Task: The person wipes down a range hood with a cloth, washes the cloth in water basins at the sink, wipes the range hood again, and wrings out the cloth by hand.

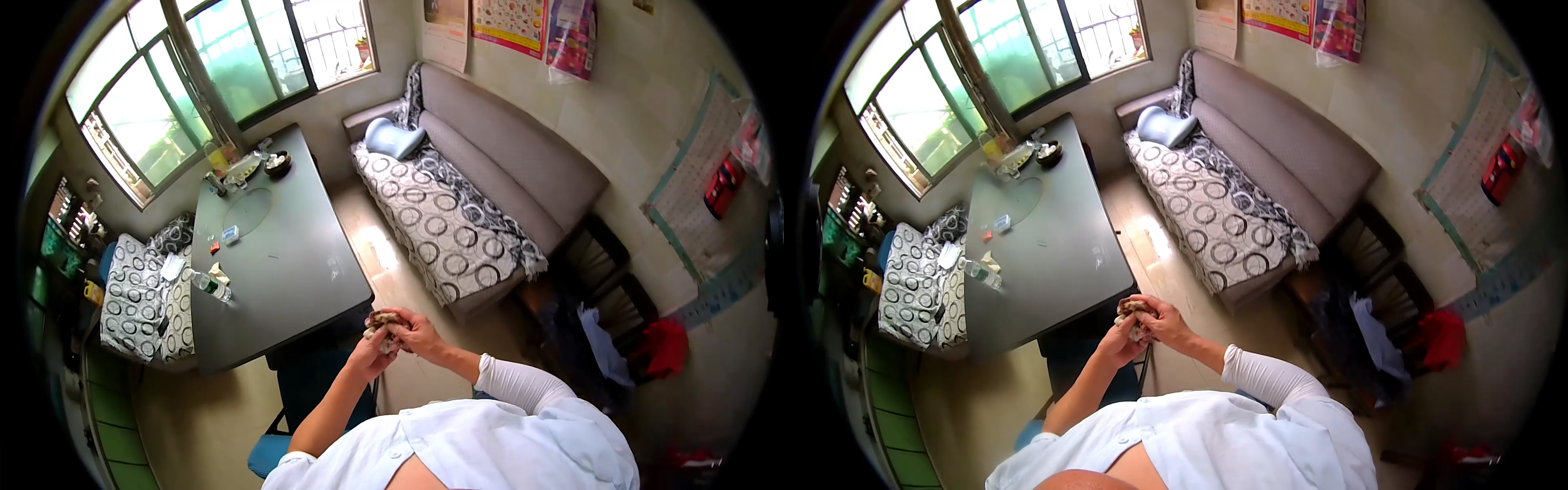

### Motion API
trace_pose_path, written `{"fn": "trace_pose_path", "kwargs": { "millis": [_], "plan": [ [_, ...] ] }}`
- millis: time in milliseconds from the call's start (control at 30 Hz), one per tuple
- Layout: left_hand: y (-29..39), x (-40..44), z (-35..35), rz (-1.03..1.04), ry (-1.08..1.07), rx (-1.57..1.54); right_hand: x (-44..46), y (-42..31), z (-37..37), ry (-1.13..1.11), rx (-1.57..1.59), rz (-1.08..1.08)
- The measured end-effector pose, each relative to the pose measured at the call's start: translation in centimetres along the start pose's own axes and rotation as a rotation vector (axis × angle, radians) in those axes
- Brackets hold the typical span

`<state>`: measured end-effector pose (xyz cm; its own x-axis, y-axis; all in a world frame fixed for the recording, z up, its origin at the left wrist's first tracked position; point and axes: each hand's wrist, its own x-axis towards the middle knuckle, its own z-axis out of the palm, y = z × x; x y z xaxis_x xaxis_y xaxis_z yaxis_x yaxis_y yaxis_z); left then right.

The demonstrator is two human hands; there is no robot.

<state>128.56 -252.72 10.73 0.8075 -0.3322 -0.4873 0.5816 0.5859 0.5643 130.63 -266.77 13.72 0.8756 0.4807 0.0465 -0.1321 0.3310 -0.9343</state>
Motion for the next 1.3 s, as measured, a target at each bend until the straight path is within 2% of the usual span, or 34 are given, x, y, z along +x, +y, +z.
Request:
{"fn": "trace_pose_path", "kwargs": {
  "millis": [200, 267, 300, 567, 1000, 1200, 1267, 1300],
  "plan": [
    [-0.4, 5.1, 4.8, 0.076, 0.05, -0.098, 2.7, -3.9, -7.5, -0.145, 0.143, 0.136],
    [-0.8, 6.3, 6.8, 0.11, 0.102, -0.062, 3.1, -5.0, -9.7, -0.151, 0.055, 0.129],
    [-0.8, 6.7, 8.1, 0.112, 0.11, -0.049, 3.8, -4.7, -10.3, -0.156, 0.109, -0.009],
    [-1.7, 10.1, 11.2, 0.14, 0.193, -0.046, 5.3, -4.9, -16.1, -0.254, 0.2, 0.043],
    [-2.5, 9.6, 12.1, 0.201, 0.253, -0.068, 5.6, -4.9, -16.5, -0.344, 0.253, 0.095],
    [-4.0, 7.9, 12.0, 0.262, 0.362, -0.114, 4.9, -3.3, -15.3, -0.42, 0.271, 0.107],
    [-4.8, 7.1, 10.2, 0.279, 0.25, -0.152, 4.7, -3.0, -14.4, -0.448, 0.255, 0.132],
    [-4.7, 6.2, 11.2, 0.273, 0.319, -0.141, 4.5, -3.1, -13.7, -0.477, 0.281, 0.14]
  ]
}}
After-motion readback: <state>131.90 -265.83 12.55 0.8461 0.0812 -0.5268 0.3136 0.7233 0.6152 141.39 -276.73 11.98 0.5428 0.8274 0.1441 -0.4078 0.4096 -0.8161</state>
